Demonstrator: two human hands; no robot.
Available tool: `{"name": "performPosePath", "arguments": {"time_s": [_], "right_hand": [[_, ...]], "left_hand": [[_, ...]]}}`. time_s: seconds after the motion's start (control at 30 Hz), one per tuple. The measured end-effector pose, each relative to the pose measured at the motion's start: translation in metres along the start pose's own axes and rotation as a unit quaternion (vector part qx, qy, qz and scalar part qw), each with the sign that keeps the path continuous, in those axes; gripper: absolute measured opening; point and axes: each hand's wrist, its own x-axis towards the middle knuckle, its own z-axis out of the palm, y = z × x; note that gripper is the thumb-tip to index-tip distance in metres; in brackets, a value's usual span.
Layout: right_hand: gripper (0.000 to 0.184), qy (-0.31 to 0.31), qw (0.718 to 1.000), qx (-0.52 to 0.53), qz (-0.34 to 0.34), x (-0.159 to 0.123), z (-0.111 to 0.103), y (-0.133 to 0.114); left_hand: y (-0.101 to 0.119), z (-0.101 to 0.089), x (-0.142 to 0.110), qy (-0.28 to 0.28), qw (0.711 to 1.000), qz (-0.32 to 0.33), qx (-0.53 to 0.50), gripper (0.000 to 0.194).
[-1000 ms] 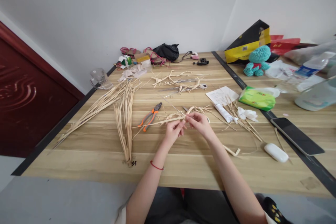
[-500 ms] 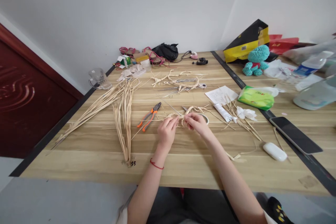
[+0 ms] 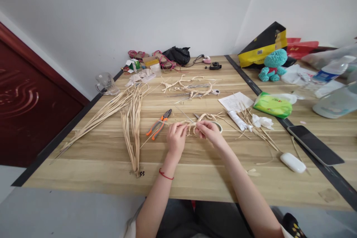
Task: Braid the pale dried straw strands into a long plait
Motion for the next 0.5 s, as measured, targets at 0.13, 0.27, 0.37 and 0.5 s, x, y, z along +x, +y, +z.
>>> {"name": "performPosePath", "arguments": {"time_s": [0.13, 0.27, 0.37, 0.5], "right_hand": [[0.036, 0.02, 1.0, -0.008, -0.001, 0.0022, -0.0009, 0.0031], [0.036, 0.015, 1.0, -0.01, -0.006, 0.0019, -0.0006, 0.0033], [0.034, -0.003, 1.0, -0.005, -0.006, 0.0008, 0.0007, 0.0024], [0.032, -0.013, 1.0, 0.002, 0.003, -0.0019, 0.0022, -0.0023]], "left_hand": [[0.0011, 0.0004, -0.0001, -0.023, 1.0, 0.007, -0.014, 0.017], [0.0003, 0.0017, -0.0026, -0.032, 0.999, 0.014, -0.021, 0.018], [-0.0011, 0.0029, -0.0041, -0.037, 0.999, 0.021, -0.01, 0.02], [-0.0026, 0.0039, -0.0027, -0.037, 0.999, -0.005, 0.007, 0.02]]}}
